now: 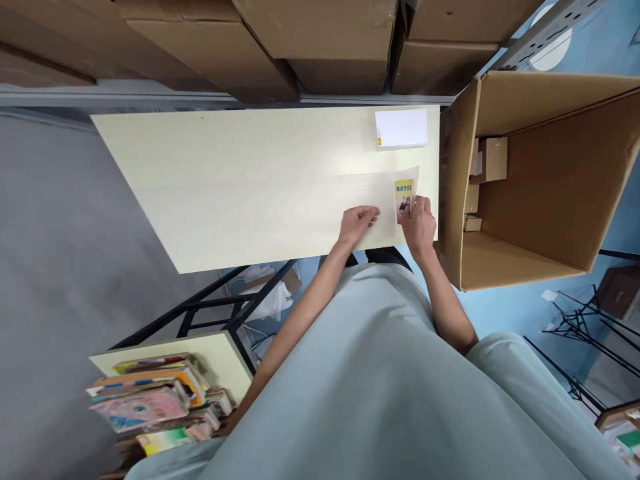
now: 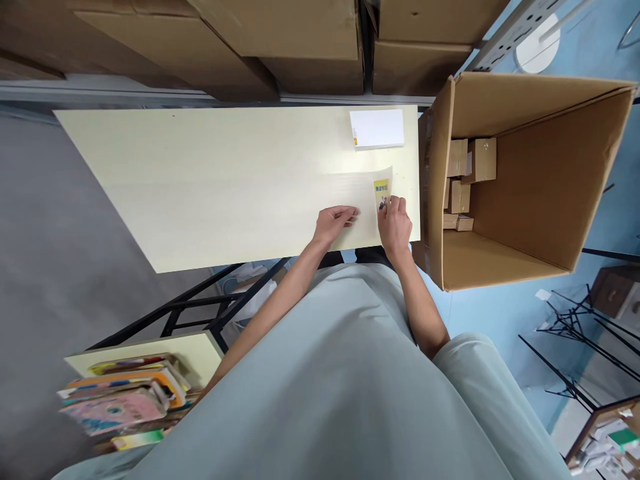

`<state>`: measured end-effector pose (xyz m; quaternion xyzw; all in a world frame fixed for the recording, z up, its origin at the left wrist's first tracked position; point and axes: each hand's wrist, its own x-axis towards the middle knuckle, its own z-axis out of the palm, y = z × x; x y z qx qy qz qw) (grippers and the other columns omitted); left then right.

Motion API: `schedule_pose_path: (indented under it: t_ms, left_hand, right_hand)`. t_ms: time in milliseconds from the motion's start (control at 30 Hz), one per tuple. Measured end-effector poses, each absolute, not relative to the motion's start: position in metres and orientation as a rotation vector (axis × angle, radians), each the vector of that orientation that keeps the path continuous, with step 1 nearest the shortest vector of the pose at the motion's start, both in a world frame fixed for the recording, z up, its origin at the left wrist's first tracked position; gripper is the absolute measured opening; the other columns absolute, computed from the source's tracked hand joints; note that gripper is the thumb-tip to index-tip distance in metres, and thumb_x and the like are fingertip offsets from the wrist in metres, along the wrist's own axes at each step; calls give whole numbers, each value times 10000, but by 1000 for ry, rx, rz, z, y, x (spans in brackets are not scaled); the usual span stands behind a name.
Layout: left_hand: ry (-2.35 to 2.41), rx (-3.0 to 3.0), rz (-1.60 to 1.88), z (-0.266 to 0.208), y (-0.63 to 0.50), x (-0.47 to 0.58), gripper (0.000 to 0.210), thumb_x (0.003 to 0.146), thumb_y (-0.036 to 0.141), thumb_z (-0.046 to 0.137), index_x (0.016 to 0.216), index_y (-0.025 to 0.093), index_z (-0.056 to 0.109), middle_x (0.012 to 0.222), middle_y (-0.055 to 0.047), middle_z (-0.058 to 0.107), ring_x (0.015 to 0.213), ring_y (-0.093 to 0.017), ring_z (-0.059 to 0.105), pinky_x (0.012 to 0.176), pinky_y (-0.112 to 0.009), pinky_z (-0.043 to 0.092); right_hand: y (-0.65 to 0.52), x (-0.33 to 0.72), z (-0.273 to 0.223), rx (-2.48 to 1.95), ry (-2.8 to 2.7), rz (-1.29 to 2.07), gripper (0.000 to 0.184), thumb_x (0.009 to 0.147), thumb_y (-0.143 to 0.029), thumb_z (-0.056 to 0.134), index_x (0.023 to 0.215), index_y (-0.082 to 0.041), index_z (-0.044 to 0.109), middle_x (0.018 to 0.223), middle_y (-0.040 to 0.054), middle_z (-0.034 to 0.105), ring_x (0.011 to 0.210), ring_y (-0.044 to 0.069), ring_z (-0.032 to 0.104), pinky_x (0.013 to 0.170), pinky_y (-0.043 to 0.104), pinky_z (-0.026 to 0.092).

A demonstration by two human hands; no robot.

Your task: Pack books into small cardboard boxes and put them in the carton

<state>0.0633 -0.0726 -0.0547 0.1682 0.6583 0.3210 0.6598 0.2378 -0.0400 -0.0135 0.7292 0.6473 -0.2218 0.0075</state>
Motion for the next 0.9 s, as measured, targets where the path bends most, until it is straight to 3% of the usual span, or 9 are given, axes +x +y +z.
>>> schedule_pose_path:
  t_ms: [200,367,500,600,700,900]
  left_hand:
    - [1464,392,703,-54,-62,75,171,834,307,795,927,181,862,1052,-107,849,855,-203,755,913,-391,623]
    - [1495,402,658,-54,-65,71,232,775,407,887,819,184,837,906,-80,831,741,-171,709,796,-332,614]
    - [1496,424,655,-57,-69,68,447,807,584,870,638,197,722,749,-90,776,720,-190,702,763,-344,594]
    - [1422,395,664,-57,-71,63,430,822,606,850,735,192,772,907,-117,824,783,-202,731,810,-360,600]
    - [1338,359,662,-54,-72,58,344,773,507,890,936,209,836,1106,-109,845,907,-212,760,881,-354,606]
    - [1344,357,654,-49,-73,57,323,771,489,881,920,205,837,1060,-108,845,933,-216,759,897,-349,600]
  right_hand:
    - [-38,243,-17,2248,2016,-721,214,1056,-248,460,1219,-194,587,1225,133,639,888,236,659,670,303,437]
    - [-40,242,-18,2254,2015,-726,185,1057,-243,480,1204,-201,585,1224,129,656,876,231,664,669,297,435]
    - [-40,242,-18,2246,2006,-730,194,1056,-244,477,1210,-195,585,1235,137,662,867,239,673,673,310,444]
    - [-40,242,-18,2220,1995,-735,198,1061,-247,474,1216,-187,583,1248,147,660,865,242,677,668,312,442]
    - [-41,243,-20,2210,2015,-735,202,1067,-258,470,1220,-191,583,1248,148,660,858,241,674,663,307,443]
    - [-44,243,-22,2206,2052,-719,190,1079,-267,455,1211,-203,575,1225,137,661,858,237,671,667,299,451]
